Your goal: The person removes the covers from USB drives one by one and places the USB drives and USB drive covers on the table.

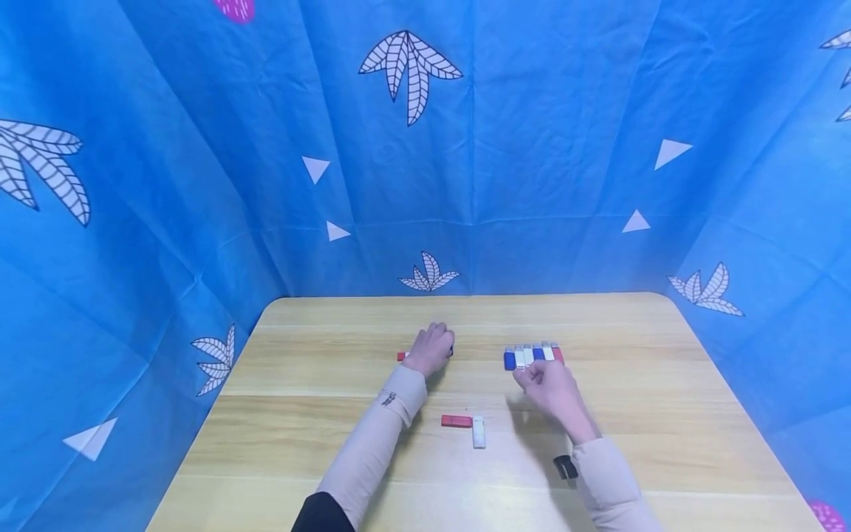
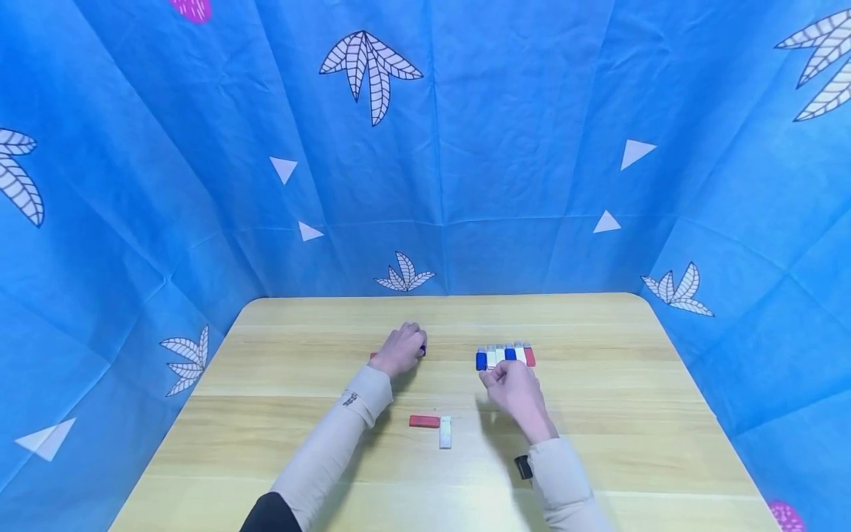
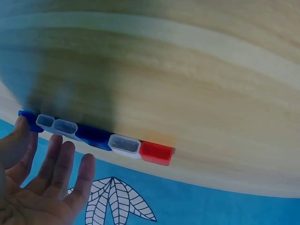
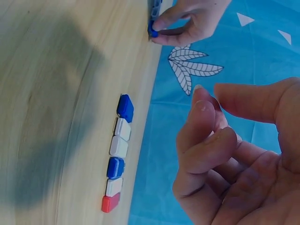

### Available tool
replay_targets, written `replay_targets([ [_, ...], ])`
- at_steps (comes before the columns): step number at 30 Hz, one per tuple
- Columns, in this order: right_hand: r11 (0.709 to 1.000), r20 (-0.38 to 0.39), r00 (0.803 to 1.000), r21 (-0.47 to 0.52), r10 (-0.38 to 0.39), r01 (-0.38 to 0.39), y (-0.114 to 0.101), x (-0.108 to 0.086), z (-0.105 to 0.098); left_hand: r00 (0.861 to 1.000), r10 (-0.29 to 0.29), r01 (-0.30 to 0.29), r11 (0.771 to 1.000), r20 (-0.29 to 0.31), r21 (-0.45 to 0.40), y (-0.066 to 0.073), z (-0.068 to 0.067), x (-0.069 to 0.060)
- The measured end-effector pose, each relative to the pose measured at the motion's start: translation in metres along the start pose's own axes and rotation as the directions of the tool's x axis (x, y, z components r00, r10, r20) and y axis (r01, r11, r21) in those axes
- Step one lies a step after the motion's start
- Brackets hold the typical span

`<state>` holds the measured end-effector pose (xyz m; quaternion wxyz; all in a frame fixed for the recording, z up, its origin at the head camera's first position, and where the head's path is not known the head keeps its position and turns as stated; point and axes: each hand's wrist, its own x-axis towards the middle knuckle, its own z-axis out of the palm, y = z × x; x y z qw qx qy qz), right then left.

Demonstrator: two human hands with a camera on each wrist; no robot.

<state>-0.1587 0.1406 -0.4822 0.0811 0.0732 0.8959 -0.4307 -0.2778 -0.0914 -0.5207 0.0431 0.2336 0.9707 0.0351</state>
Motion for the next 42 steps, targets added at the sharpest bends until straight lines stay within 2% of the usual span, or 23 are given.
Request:
replay_targets([
  [4,1.000,-0.014,1.000,-0.013,-0.022,0.022,0.000,-0.001,-0.002,1.000,-0.015,0.015,1.000,0.006,-0.013,0.000,-0.001,-0.002],
  [10,1.000,-0.013,1.000,-0.020,-0.015,0.015,0.001,-0.002,-0.006,1.000,-0.008,0.008,1.000,-0.004,-0.019,-0.001,-0.001,-0.005],
  [16,0.999,-0.023,0.999,-0.045,-0.023,0.022,-0.001,-0.005,-0.009,1.000,-0.006,0.007,1.000,0.012,-0.014,-0.004,-0.003,-0.008],
  [19,0.997,-0.030,0.999,-0.067,-0.041,0.039,-0.003,-0.006,-0.011,1.000,0.008,-0.009,1.000,-0.018,-0.026,-0.007,-0.004,-0.010],
  [22,0.995,-0.043,0.997,-0.084,-0.066,0.063,-0.005,-0.007,-0.012,0.995,0.018,-0.026,0.997,-0.103,-0.077,-0.012,-0.007,-0.012],
  [26,0.989,-0.069,0.991,-0.104,-0.117,0.109,-0.009,-0.007,-0.012,0.976,-0.014,-0.028,0.982,-0.218,-0.186,-0.022,-0.017,-0.020],
  [29,0.984,-0.071,0.987,-0.117,-0.144,0.135,-0.015,-0.008,-0.012,0.963,-0.084,0.019,0.969,-0.258,-0.245,-0.029,-0.027,-0.035],
  [32,0.979,-0.045,0.986,-0.130,-0.161,0.154,-0.021,-0.008,-0.010,0.943,-0.172,0.083,0.951,-0.286,-0.296,-0.037,-0.036,-0.056],
  [36,0.966,0.002,0.980,-0.167,-0.199,0.196,-0.029,-0.005,-0.002,0.906,-0.269,0.142,0.921,-0.327,-0.364,-0.047,-0.042,-0.086],
  [39,0.949,0.031,0.970,-0.202,-0.240,0.241,-0.034,-0.004,0.006,0.883,-0.321,0.177,0.904,-0.344,-0.390,-0.052,-0.041,-0.107],
  [42,0.922,0.064,0.955,-0.249,-0.289,0.296,-0.038,-0.004,0.017,0.867,-0.369,0.212,0.881,-0.334,-0.424,-0.053,-0.038,-0.126],
])
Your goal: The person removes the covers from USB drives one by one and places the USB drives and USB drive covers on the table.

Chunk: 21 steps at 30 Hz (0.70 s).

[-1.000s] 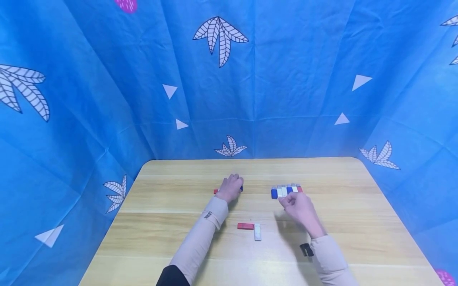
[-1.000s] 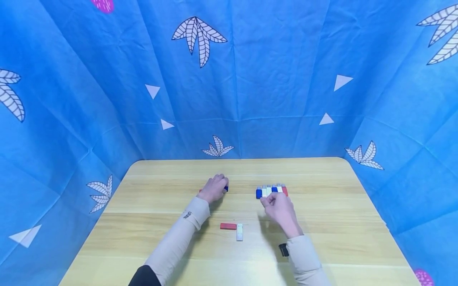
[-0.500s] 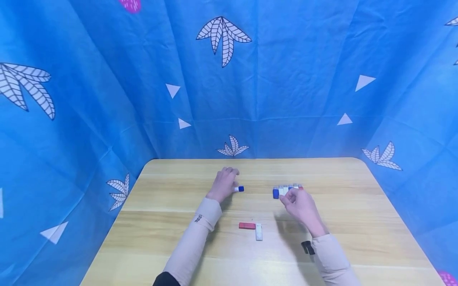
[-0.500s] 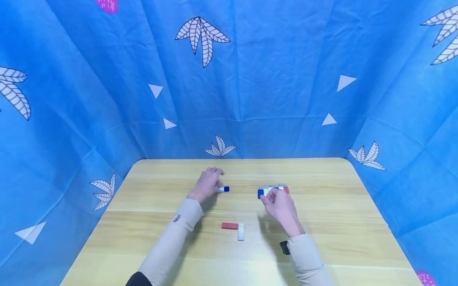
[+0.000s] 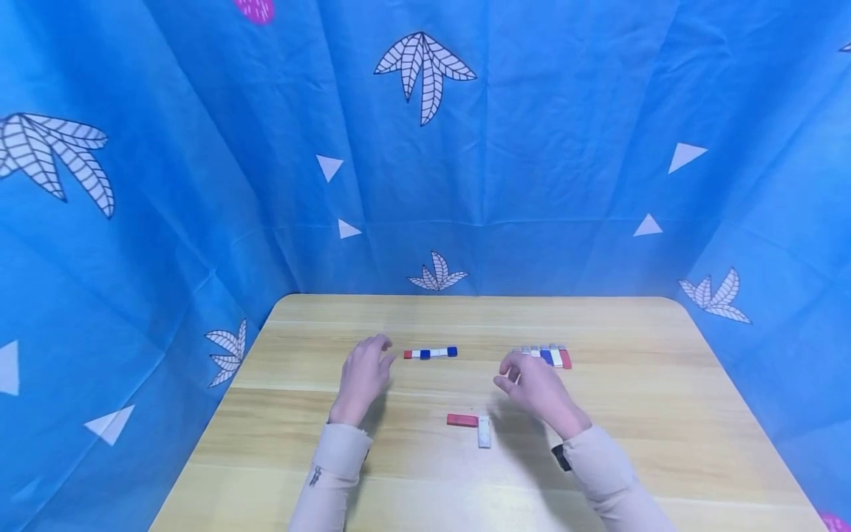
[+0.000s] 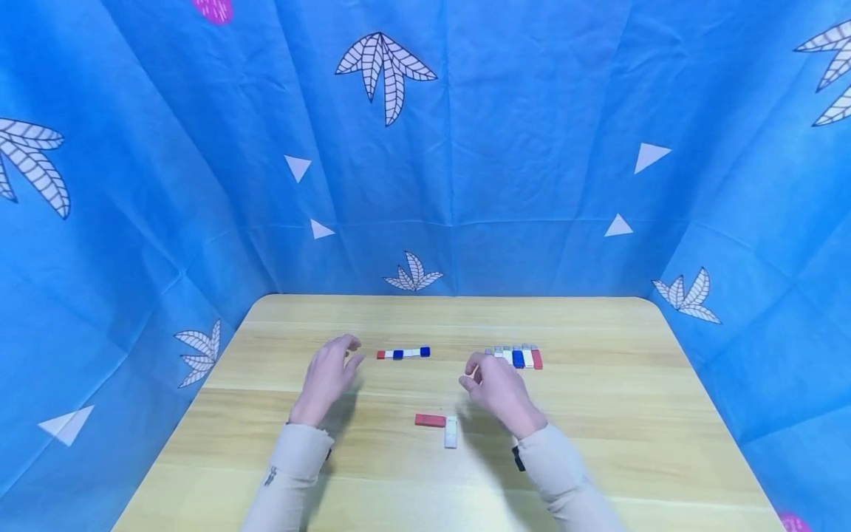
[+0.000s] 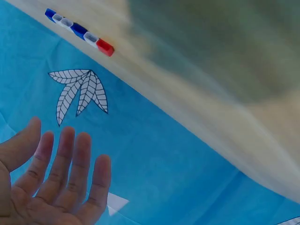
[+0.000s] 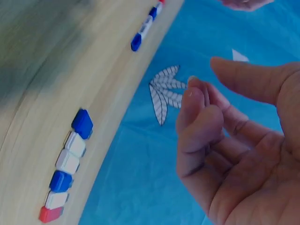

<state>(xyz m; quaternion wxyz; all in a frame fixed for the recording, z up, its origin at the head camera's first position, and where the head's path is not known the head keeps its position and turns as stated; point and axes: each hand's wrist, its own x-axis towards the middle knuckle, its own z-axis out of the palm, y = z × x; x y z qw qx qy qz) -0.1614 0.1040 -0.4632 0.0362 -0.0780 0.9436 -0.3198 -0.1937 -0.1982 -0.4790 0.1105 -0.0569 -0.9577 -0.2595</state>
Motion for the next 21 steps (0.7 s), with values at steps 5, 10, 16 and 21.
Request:
replay_targets([
  [5,0.991,0.058,0.992,-0.070,-0.113,0.117,-0.008,0.003,0.017,0.999,-0.033,0.032,0.999,-0.029,-0.035,-0.005,-0.006,-0.023],
  [10,0.988,0.138,0.984,-0.085,-0.117,0.129,-0.012,0.001,0.028,0.997,-0.036,0.033,0.999,-0.065,-0.042,-0.009,-0.011,-0.040],
  [16,0.980,0.326,0.943,-0.159,-0.059,0.116,-0.012,-0.007,0.036,0.994,-0.078,0.074,0.995,-0.076,-0.064,-0.011,-0.015,-0.052],
  [21,0.968,0.366,0.930,-0.217,-0.037,0.124,-0.011,-0.012,0.040,0.993,-0.099,0.093,0.992,-0.069,-0.088,-0.013,-0.017,-0.057],
])
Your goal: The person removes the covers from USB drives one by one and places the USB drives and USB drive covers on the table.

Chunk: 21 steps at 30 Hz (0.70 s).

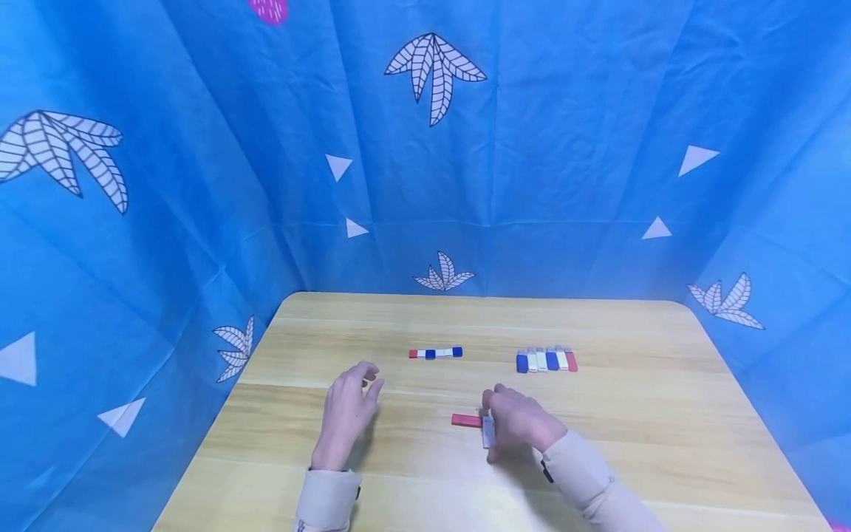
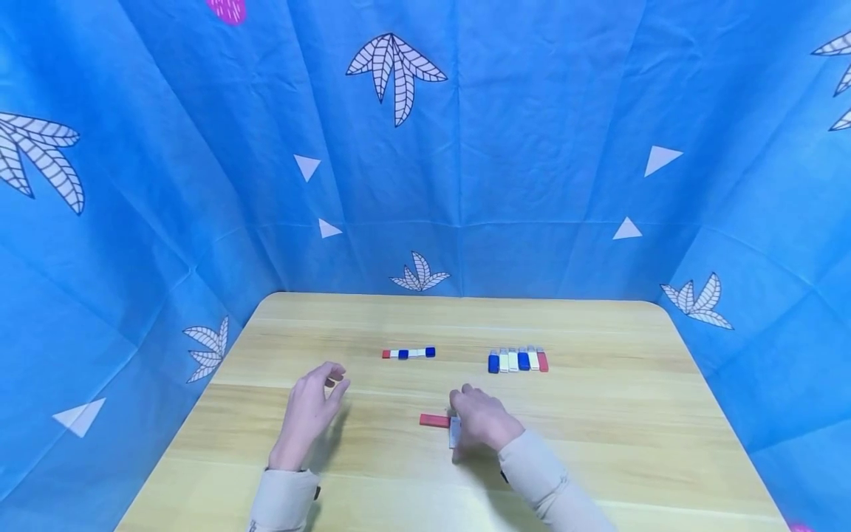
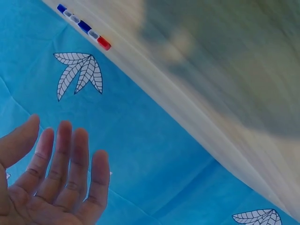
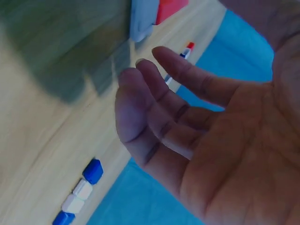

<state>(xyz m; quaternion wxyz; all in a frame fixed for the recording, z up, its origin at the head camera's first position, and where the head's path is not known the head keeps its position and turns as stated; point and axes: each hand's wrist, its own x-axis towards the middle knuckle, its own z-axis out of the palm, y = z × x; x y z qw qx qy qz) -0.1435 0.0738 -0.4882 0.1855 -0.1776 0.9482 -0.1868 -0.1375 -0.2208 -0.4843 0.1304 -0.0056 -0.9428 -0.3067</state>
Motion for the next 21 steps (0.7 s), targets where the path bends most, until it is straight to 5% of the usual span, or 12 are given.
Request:
replay_targets([
  [7,1.000,0.027,1.000,-0.026,-0.007,0.007,0.005,0.002,0.006,1.000,-0.016,0.016,1.000,-0.001,-0.014,-0.003,-0.001,-0.007],
  [15,0.994,-0.036,0.994,-0.028,-0.107,0.106,0.018,0.008,0.011,1.000,-0.002,0.001,1.000,-0.008,-0.021,-0.001,0.001,-0.010],
  [21,0.990,-0.102,0.984,-0.008,-0.143,0.143,0.020,0.007,-0.005,0.998,0.055,-0.056,0.998,-0.042,-0.023,0.010,0.002,-0.004],
])
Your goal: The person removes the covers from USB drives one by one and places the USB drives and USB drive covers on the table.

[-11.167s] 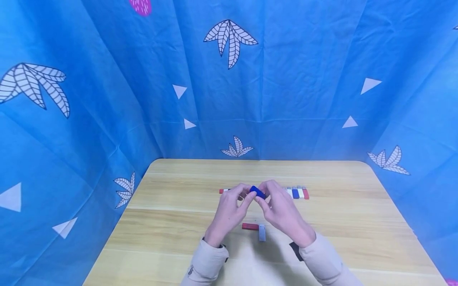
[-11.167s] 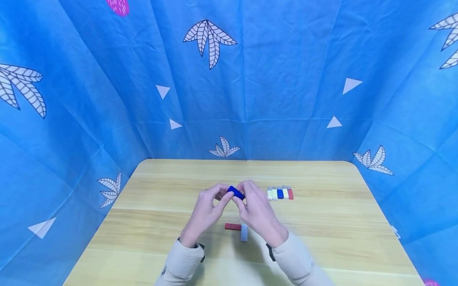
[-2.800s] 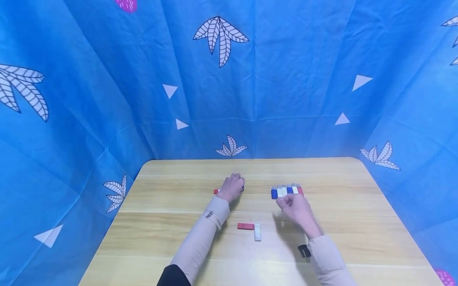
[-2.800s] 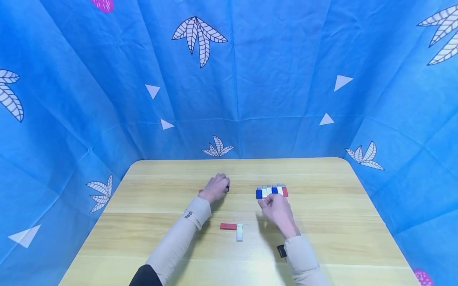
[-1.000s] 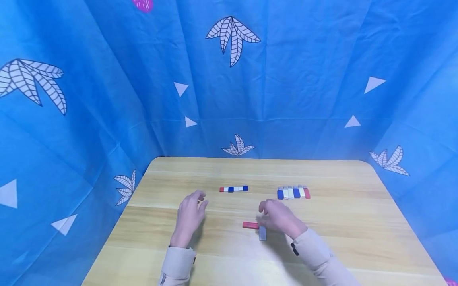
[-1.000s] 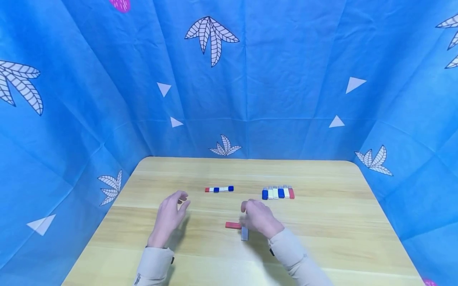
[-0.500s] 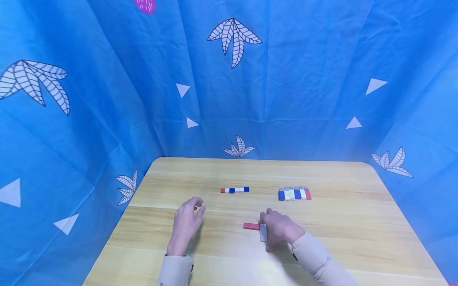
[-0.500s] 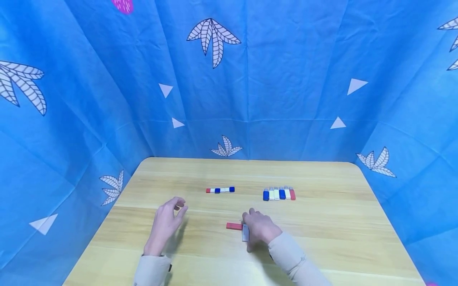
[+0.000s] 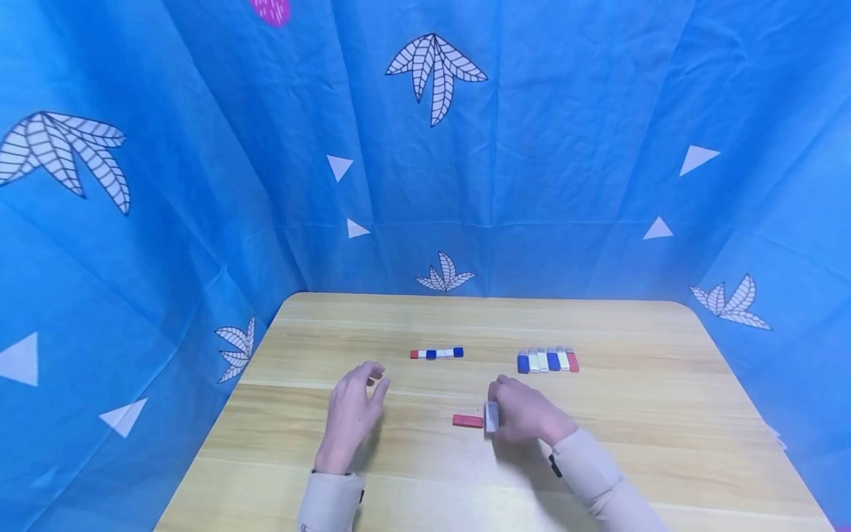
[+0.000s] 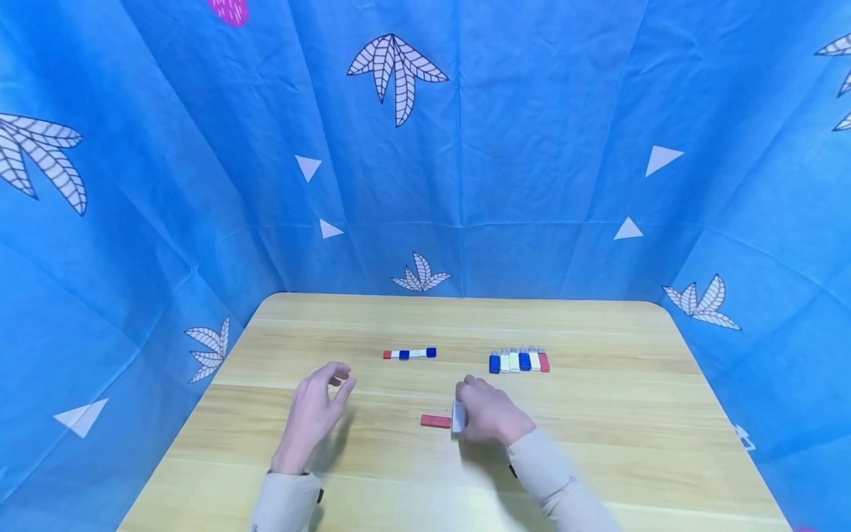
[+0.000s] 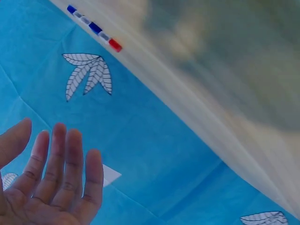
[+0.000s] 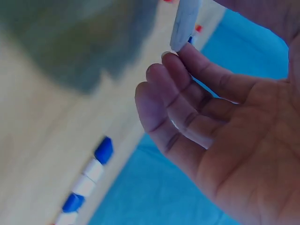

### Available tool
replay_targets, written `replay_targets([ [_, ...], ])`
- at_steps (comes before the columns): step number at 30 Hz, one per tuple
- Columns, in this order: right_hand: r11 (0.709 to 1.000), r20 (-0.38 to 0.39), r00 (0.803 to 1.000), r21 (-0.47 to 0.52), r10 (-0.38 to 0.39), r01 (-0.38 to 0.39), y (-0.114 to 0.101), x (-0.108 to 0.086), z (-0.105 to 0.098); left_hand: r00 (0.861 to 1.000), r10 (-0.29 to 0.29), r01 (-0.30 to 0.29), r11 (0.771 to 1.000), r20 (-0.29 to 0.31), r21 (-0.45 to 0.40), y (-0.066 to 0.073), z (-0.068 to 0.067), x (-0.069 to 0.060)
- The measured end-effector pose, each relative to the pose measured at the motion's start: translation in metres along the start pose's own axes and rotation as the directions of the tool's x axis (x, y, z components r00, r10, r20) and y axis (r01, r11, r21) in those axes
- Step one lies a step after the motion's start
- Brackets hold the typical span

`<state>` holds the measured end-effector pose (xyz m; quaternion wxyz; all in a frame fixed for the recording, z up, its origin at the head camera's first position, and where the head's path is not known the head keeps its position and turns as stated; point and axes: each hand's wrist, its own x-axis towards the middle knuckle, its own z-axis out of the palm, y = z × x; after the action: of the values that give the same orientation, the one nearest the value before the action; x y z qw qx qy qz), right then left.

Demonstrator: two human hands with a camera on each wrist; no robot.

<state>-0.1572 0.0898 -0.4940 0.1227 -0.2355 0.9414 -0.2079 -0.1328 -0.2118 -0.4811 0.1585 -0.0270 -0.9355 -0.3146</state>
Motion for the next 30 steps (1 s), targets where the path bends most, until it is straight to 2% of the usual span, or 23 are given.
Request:
replay_targets([
  [4,0.999,-0.059,0.998,0.038,0.018,-0.016,-0.005,-0.003,-0.018,0.999,0.046,-0.046,0.999,-0.015,-0.007,0.012,0.002,0.007],
  [8,0.997,-0.128,0.991,0.075,0.039,-0.030,-0.007,-0.008,-0.034,0.997,0.079,-0.079,0.997,-0.002,-0.026,0.029,0.006,0.015],
  [14,0.997,-0.232,0.972,0.061,-0.028,0.043,-0.012,-0.013,-0.051,0.985,0.166,-0.168,0.984,-0.034,-0.064,0.055,0.014,0.027],
  [17,0.997,-0.266,0.963,0.045,-0.042,0.056,-0.017,-0.016,-0.057,0.977,0.212,-0.213,0.971,-0.026,-0.109,0.069,0.018,0.029],
  [23,0.994,-0.347,0.933,0.008,-0.098,0.108,-0.025,-0.020,-0.066,0.959,0.275,-0.253,0.940,0.068,-0.230,0.094,0.027,0.031],
  [26,0.993,-0.398,0.910,-0.008,-0.115,0.122,-0.028,-0.021,-0.068,0.949,0.288,-0.244,0.929,0.129,-0.280,0.102,0.031,0.030],
  [30,0.993,-0.446,0.888,-0.017,-0.115,0.120,-0.032,-0.023,-0.070,0.933,0.284,-0.200,0.919,0.221,-0.338,0.110,0.038,0.027],
])
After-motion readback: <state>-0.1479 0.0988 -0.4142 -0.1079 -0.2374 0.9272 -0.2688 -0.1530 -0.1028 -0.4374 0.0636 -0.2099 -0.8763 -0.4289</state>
